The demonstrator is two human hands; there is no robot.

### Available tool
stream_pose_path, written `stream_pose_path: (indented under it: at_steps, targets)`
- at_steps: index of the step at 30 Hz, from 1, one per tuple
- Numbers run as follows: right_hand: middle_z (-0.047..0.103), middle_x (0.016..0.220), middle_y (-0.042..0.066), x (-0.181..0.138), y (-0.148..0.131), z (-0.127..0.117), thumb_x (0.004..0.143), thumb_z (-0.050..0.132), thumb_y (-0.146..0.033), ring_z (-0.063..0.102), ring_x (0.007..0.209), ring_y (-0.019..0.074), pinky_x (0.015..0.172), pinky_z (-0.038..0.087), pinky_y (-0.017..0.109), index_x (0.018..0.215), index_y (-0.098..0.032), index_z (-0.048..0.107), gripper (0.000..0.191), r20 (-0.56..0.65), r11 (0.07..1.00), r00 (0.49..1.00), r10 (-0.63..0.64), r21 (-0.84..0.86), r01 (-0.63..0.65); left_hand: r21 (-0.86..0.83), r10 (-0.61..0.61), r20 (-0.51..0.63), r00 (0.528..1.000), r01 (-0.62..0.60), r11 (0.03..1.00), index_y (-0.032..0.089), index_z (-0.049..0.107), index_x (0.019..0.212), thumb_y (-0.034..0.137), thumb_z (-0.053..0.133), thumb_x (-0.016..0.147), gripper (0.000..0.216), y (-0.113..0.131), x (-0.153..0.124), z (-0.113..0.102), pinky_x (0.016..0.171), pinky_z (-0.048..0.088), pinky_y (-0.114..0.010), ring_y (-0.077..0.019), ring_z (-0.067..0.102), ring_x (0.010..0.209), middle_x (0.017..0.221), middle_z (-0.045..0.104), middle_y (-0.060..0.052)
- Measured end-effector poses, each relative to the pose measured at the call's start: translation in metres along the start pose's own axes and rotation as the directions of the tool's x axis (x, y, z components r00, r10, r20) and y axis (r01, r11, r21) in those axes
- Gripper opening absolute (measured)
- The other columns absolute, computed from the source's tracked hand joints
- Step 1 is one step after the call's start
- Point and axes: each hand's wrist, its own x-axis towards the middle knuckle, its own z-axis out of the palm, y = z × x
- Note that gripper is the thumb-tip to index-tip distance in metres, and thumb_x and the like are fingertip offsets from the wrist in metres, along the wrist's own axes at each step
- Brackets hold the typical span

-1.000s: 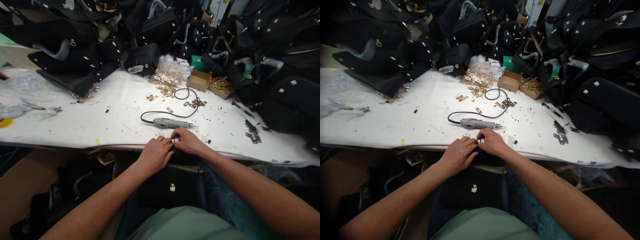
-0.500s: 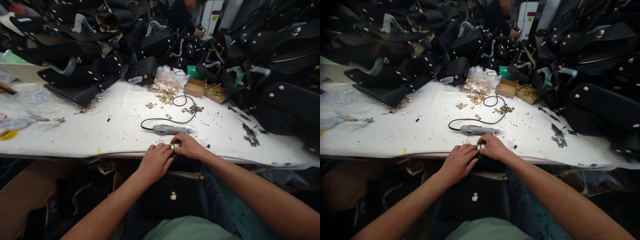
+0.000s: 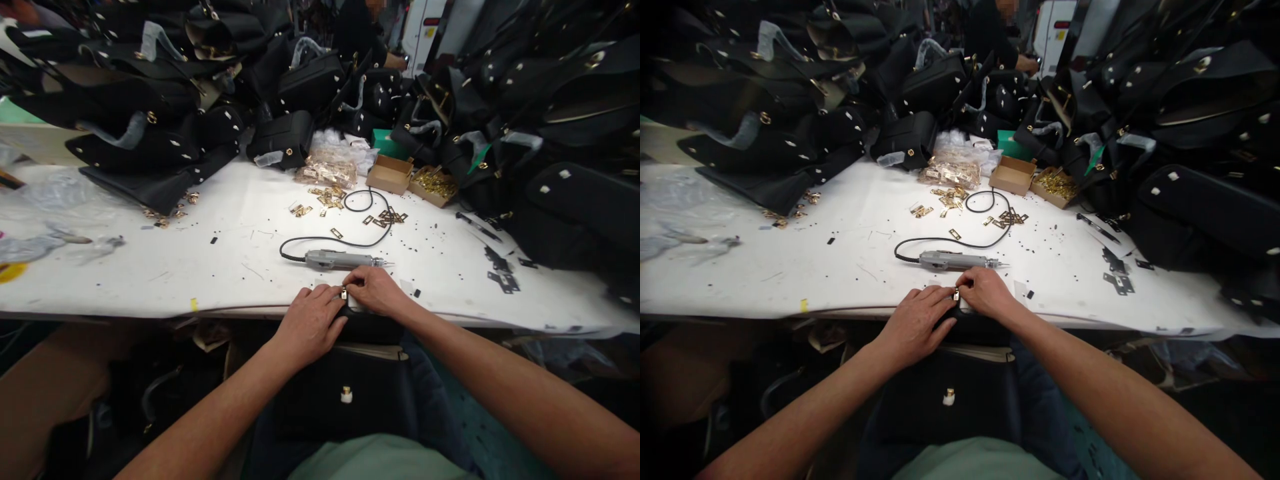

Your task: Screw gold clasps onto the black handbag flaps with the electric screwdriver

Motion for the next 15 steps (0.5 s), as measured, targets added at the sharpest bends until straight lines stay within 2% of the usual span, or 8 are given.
stream_pose_path:
  at_steps: [5, 9, 15]
  targets:
    - [0.073, 0.077, -0.001, 0.002, -0.003, 0.003, 0.078, 0.06, -0.02, 0.062, 0.07, 0.0147, 0.064, 0.042, 0.025, 0.086, -0.022, 0.076, 0.018, -0.017, 0.995, 0.995, 0.099, 0.009, -0.099, -0.002, 0.006, 0.03, 1.0, -0.006, 1.0, 0.022, 0.062, 0.119, 0.033, 0.058, 0.095, 0.026, -0.001, 0.005, -0.005, 0.093, 0.043, -0.045, -0.0282, 0.052, 0.116, 0.127, 0.062, -0.008]
    - [0.072, 0.075, -0.003, 0.003, -0.01, 0.004, 0.075, 0.061, -0.02, 0.06, 0.069, 0.0149, 0.06, 0.036, 0.026, 0.086, -0.024, 0.074, 0.017, -0.033, 0.986, 0.988, 0.149, -0.065, -0.151, -0.017, -0.004, 0.024, 1.0, 0.004, 1.0, 0.022, 0.064, 0.111, 0.033, 0.061, 0.092, 0.022, 0.001, 0.006, -0.006, 0.092, 0.045, -0.044, -0.0275, 0.054, 0.114, 0.122, 0.064, -0.007]
    - [0.072, 0.08, -0.001, 0.001, -0.007, 0.003, 0.078, 0.063, -0.022, 0.062, 0.071, 0.0152, 0.063, 0.039, 0.025, 0.094, -0.023, 0.073, 0.019, -0.025, 0.998, 0.998, 0.059, -0.014, -0.06, -0.049, -0.029, -0.07, 0.997, 0.025, 0.998, 0.024, 0.065, 0.114, 0.028, 0.062, 0.092, 0.023, 0.002, -0.001, 0.0, 0.093, 0.045, -0.046, -0.0277, 0.054, 0.117, 0.13, 0.064, -0.007]
